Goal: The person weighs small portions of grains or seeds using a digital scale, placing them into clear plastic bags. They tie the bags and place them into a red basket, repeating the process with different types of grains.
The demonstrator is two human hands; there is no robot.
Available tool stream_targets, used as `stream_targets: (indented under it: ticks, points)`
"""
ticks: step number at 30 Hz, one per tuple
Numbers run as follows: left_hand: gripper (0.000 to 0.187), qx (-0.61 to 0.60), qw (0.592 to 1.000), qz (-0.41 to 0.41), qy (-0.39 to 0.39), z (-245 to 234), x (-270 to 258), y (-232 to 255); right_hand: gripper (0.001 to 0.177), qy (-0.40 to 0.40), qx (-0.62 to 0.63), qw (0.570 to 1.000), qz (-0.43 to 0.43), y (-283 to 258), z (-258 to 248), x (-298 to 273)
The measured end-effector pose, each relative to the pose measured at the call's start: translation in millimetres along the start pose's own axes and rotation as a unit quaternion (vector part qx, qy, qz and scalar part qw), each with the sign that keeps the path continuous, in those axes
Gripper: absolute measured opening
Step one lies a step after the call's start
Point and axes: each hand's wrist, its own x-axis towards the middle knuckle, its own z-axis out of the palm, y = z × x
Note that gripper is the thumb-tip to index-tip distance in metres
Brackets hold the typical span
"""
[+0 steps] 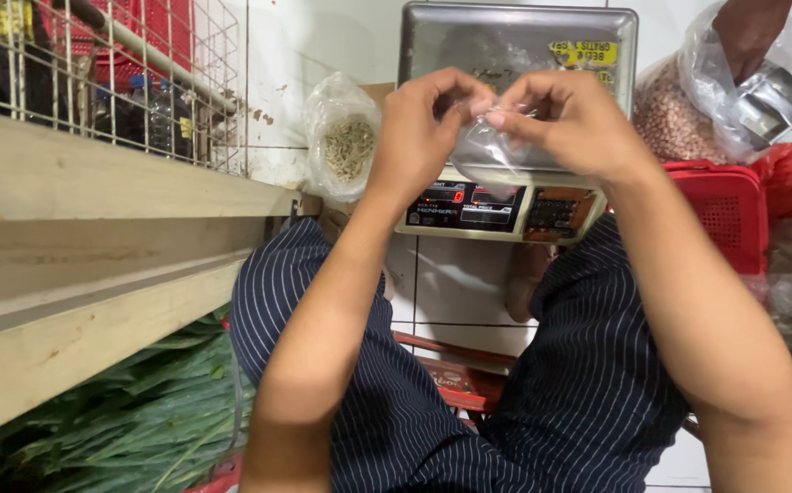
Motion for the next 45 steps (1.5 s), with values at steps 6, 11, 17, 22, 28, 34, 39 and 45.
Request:
stream_targets:
  ticks: [6,11,17,22,28,34,39,45]
  points:
    - [0.028,0.212,0.957,0.159,0.12,-15.9,-0.2,0.9,0.017,0.046,0.056,0.997,0.006,4.2,-0.9,4.5]
    - [0.029,0.031,0.997,0.056,0.044,-12.0,6.6,-10.6,0.015,-0.005,0.093,0.996,0.015,4.0,9.2,9.7]
    - [0.014,0.052,0.998,0.013,0.035,-20.6,10.4,-22.2,0.018,-0.042,0.107,0.993,0.006,4.0,17.5,15.5]
    - [0.019,0.041,0.998,0.041,0.009,-53.2,8.6,-21.4,0.016,-0.01,0.096,0.995,0.024,2.3,25.4,26.6]
    - [0.031,0.075,0.997,-0.017,0.024,-84.9,-4.1,-10.6,0.016,-0.043,0.126,0.991,-0.017,-11.9,48.4,41.8]
    - [0.014,0.11,0.987,-0.042,0.11,-94.0,-0.2,-15.0,0.014,-0.014,0.123,0.991,-0.044,-18.9,72.2,61.4]
    - [0.024,0.17,0.967,0.102,0.163,-106.4,-3.2,-7.2,0.013,0.024,0.107,0.991,-0.071,-22.1,79.8,73.1]
    - [0.022,0.206,0.966,0.037,0.15,-116.2,-3.6,-13.4,0.013,-0.013,0.117,0.983,-0.14,-21.8,75.9,92.6]
